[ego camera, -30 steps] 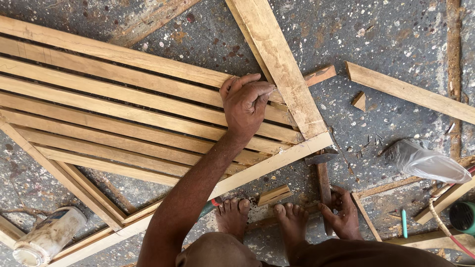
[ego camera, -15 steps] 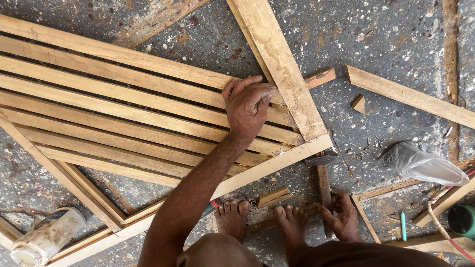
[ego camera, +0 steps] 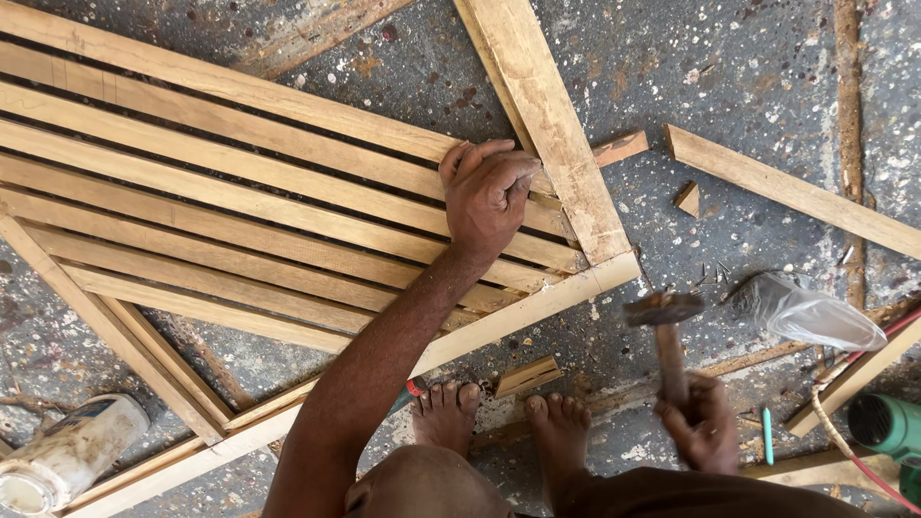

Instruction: The person assembles a wooden frame by applying white glue to the ends of wooden slats and then hammering them into place within a larger frame structure.

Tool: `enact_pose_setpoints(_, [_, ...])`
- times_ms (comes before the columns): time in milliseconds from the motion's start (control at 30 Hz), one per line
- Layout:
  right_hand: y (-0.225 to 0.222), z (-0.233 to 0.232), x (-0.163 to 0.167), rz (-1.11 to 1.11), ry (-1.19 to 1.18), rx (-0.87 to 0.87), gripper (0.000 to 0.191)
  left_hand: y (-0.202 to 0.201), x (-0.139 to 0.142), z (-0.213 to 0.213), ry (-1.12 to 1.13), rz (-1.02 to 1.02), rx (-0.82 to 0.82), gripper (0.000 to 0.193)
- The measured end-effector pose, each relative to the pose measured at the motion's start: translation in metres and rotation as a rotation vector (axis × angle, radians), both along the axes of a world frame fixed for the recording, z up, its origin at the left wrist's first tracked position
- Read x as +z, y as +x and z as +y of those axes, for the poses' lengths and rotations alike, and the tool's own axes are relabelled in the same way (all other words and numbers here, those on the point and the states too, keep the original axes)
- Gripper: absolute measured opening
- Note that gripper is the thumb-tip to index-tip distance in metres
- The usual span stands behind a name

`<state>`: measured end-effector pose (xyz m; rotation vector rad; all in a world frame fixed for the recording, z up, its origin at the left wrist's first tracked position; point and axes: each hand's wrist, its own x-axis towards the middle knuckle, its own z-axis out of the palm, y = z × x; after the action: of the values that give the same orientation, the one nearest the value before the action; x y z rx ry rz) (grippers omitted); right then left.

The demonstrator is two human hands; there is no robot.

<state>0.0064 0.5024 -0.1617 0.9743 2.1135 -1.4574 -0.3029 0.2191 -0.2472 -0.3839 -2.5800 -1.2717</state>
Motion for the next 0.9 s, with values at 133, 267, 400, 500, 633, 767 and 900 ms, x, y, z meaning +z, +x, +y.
enact_pose_setpoints(133, [-0.079, 0.018, 0.003, 0.736, -0.193, 0.231, 0.044, 0.001, -0.002, 0.0, -0.033, 0.019, -0.022, 0.011])
enact_pose_setpoints(267, [-0.161, 0.013, 0.018, 0.96, -0.223, 0.383, 0.059, 0.003, 0.003, -0.003, -0.086, 0.006, -0.052, 0.013])
enact_pose_setpoints(400, [-0.199, 0.006, 0.044, 0.775, 0.124, 0.5, 0.055, 0.004, 0.008, -0.005, -0.024, -0.031, -0.062, 0.028])
enact_pose_setpoints(500, [-0.201, -0.002, 0.044, 0.783, 0.266, 0.56, 0.049, 0.004, 0.009, -0.006, 0.024, -0.073, -0.062, 0.039])
enact_pose_setpoints(633, [-0.187, -0.008, 0.027, 0.771, 0.125, 0.502, 0.05, 0.004, 0.006, -0.007, 0.022, -0.098, -0.067, 0.04])
enact_pose_setpoints(767, [-0.171, -0.007, 0.018, 0.661, 0.235, 0.515, 0.057, 0.004, 0.004, -0.007, 0.015, -0.089, -0.076, 0.039])
enact_pose_setpoints(900, [-0.174, -0.007, 0.014, 0.719, 0.435, 0.603, 0.066, 0.003, 0.002, -0.008, -0.007, -0.107, -0.085, 0.041])
